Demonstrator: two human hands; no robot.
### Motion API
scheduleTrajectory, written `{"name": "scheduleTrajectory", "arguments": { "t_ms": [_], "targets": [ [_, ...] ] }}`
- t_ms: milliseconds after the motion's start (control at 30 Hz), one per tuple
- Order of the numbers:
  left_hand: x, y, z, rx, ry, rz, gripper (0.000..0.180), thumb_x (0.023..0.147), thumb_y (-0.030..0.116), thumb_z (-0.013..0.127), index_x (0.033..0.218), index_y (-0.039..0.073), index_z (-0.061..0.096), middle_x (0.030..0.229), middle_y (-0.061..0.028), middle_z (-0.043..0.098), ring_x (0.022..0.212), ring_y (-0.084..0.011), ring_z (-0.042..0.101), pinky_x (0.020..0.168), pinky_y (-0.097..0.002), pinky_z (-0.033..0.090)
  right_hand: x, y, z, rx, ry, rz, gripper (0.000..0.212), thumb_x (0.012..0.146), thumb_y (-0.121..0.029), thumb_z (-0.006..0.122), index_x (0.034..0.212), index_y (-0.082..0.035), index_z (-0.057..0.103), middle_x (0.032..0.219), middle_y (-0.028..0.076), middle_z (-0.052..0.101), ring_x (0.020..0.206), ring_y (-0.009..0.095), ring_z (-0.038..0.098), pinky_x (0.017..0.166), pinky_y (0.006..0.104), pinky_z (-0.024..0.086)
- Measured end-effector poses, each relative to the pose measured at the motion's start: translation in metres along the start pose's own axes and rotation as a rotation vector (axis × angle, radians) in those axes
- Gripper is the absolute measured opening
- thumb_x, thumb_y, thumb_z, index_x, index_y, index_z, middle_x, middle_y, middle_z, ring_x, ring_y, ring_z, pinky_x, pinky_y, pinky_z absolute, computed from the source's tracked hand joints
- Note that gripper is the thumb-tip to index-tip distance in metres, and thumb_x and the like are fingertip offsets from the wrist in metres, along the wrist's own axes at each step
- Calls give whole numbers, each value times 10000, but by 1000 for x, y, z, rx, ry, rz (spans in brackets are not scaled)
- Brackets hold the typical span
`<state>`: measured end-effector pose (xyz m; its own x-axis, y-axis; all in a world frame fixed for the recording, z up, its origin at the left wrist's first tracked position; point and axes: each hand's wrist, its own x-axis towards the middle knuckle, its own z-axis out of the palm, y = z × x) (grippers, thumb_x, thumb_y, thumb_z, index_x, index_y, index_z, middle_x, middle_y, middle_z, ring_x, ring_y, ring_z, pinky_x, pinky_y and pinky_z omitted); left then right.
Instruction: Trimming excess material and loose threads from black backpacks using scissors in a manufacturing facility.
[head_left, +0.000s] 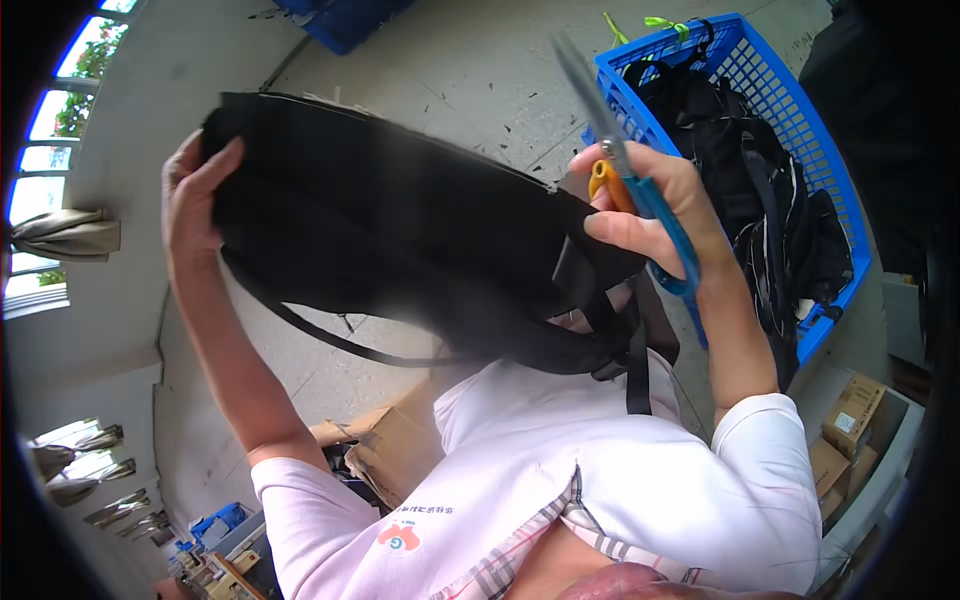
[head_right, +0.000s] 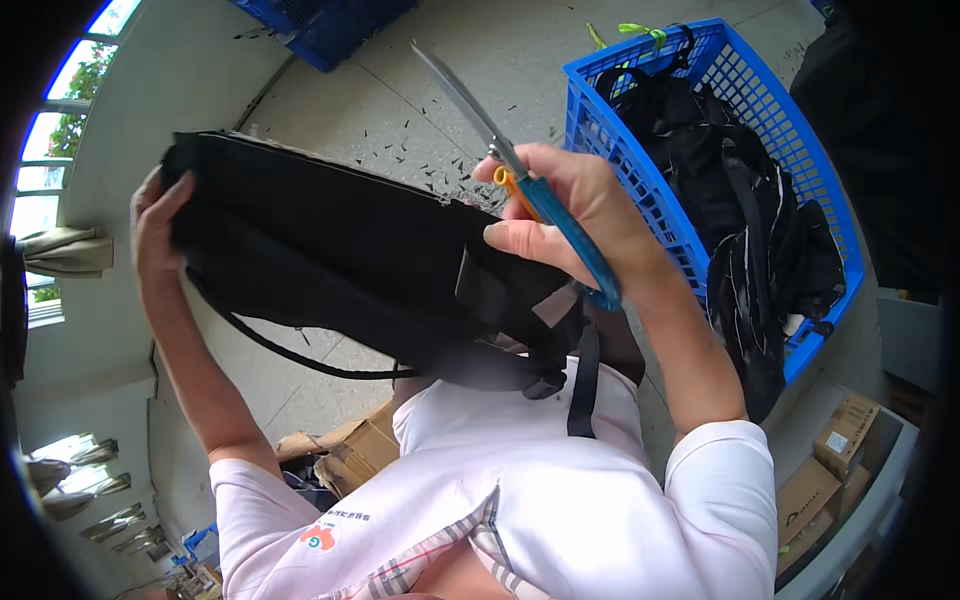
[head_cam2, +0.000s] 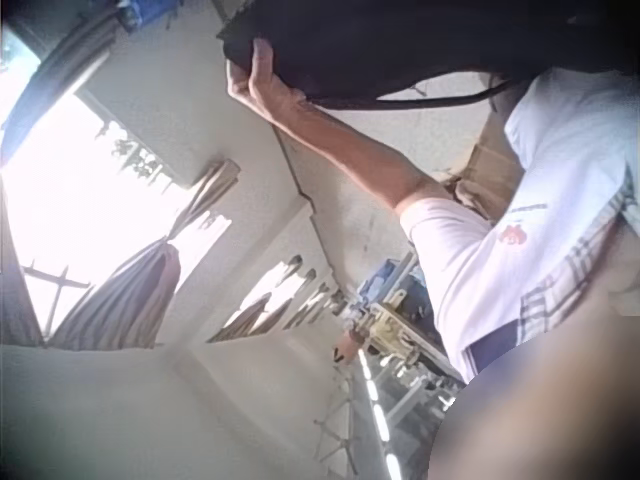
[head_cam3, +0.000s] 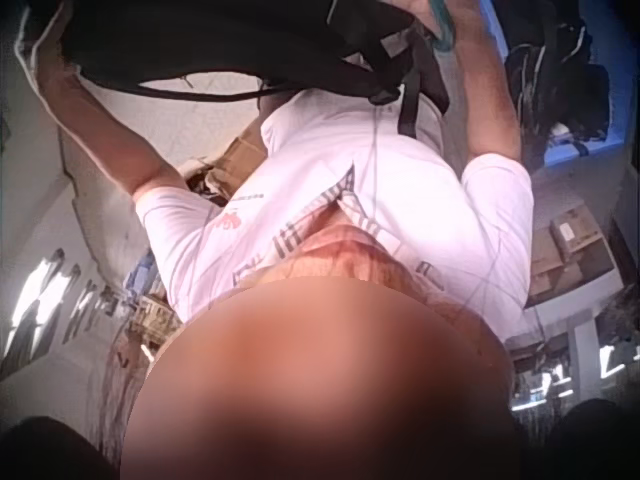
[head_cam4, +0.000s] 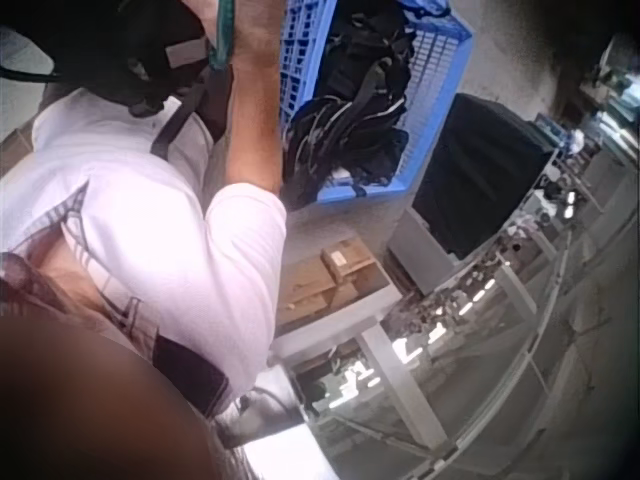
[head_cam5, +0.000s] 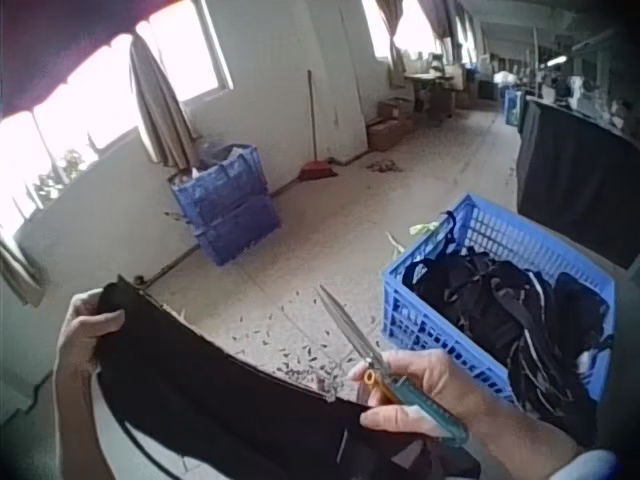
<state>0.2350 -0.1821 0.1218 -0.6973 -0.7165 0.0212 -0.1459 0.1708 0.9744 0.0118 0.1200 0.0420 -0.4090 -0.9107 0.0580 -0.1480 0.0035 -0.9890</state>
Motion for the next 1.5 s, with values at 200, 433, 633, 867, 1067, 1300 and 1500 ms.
{"name": "scheduleTrajectory", "arguments": {
  "t_ms": [200,433,633,867,1067,1300,1500],
  "targets": [
    [9,-81,10,-136,-49,-11,188,738,26,648,922,7,618,817,-39,640,701,-107,602,661,-240,486,1,50,8,-83,-90,187,274,712,-95,700,961,-50,594,648,-38,493,586,50,475,586,169,402],
    [9,-71,20,-203,-104,112,196,740,27,628,932,-10,607,830,-51,637,731,-115,594,702,-243,476,28,38,5,-308,-170,-53,690,594,-523,727,1010,-3,547,644,13,462,568,119,439,524,264,388],
    [0,-70,18,-253,-78,152,204,733,5,622,936,-14,603,841,-55,635,747,-122,596,709,-242,478,55,27,20,-571,-234,-169,836,596,-664,627,1070,13,504,698,65,470,638,159,474,565,277,411],
    [-10,-75,17,-241,-4,199,217,720,-11,628,936,-16,603,841,-41,627,740,-111,583,705,-237,472,72,15,27,-575,-334,-180,820,600,-668,618,1034,22,530,650,65,476,586,151,464,529,268,398],
    [-17,-81,16,-255,58,169,217,715,-3,633,930,-14,605,843,-35,622,735,-106,575,698,-231,463,71,9,35,-647,-320,-256,645,670,-616,607,860,-1,570,541,91,522,514,203,551,515,295,444],
    [-21,-86,14,-204,107,154,221,706,-2,623,927,-11,608,820,-20,614,723,-93,562,683,-221,452,71,12,41,-630,-260,-261,623,672,-611,603,816,-5,570,513,81,490,476,177,510,459,264,407],
    [-26,-82,16,-197,90,182,210,693,11,630,900,-12,610,799,-12,608,709,-83,545,671,-205,438,76,2,43,-522,-354,-144,825,596,-706,581,942,42,552,571,52,425,546,137,421,500,277,354]
  ]
}}
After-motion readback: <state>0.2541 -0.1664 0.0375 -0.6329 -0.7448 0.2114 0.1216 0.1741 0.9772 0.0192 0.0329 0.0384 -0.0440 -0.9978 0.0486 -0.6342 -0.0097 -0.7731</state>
